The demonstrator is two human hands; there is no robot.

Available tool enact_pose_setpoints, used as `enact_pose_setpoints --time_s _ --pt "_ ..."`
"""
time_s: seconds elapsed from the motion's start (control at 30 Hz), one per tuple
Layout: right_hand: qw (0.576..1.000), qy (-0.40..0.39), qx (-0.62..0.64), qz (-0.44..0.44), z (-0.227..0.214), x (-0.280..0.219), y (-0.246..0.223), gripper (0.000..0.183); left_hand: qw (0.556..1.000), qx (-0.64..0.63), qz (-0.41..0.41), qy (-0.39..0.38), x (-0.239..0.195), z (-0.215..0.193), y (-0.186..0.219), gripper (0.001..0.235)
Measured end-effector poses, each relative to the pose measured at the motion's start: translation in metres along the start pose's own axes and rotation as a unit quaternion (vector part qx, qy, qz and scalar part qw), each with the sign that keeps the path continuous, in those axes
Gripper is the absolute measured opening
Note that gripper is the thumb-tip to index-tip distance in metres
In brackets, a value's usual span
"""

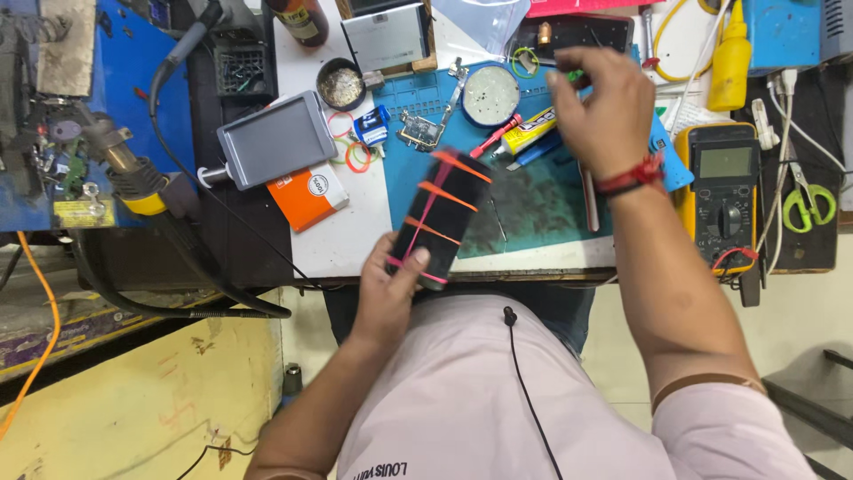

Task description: The person secures a smartphone with multiple rubber bands, then handles a battery and a circuit board. They apply adhesive to the board and use a screwdriver to adjust components on the circuit board.

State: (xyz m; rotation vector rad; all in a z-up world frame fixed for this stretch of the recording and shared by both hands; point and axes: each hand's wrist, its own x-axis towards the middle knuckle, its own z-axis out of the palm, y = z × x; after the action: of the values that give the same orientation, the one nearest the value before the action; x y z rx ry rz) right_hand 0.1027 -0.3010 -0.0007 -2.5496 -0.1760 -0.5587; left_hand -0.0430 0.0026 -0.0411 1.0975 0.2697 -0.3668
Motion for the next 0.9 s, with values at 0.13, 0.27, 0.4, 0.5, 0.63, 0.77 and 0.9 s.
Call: enact_pose_setpoints --time_s 0.13,0.27,0.4,0.5,0.63,0.77,0.9 --pt "0.989 -0.017 -0.129 -0.07 0.03 0.027 0.029 0.022 0.998 0.014 0.048 -0.037 -0.013 0.002 -0.009 0.05" --pt "0.985 -0.05 -0.159 -0.047 0.059 0.044 0.043 0.026 0.997 0.022 0.033 -0.072 -0.01 0.007 -0.003 0.062" --pt "0.993 -0.023 -0.108 -0.047 0.046 0.047 0.038 0.014 0.987 0.121 0.002 -0.105 -0.008 0.01 0.018 0.064" --pt "0.995 0.053 -0.054 -0.063 0.015 0.03 0.01 0.007 0.797 0.602 -0.05 -0.014 -0.006 0.008 0.045 0.07" --pt "0.994 -0.045 0.097 0.014 -0.011 -0.026 -0.068 0.005 0.844 0.51 0.162 0.034 -0.003 0.017 0.063 0.056" --pt "0.961 -0.124 0.248 0.002 -0.019 -0.07 -0.13 0.01 0.896 0.338 0.281 -0.07 0.007 0.027 0.055 0.027" --pt "0.845 -0.237 0.474 0.077 -0.042 -0.077 -0.131 0.004 0.828 0.409 0.379 -0.054 0.018 0.017 0.05 0.006"
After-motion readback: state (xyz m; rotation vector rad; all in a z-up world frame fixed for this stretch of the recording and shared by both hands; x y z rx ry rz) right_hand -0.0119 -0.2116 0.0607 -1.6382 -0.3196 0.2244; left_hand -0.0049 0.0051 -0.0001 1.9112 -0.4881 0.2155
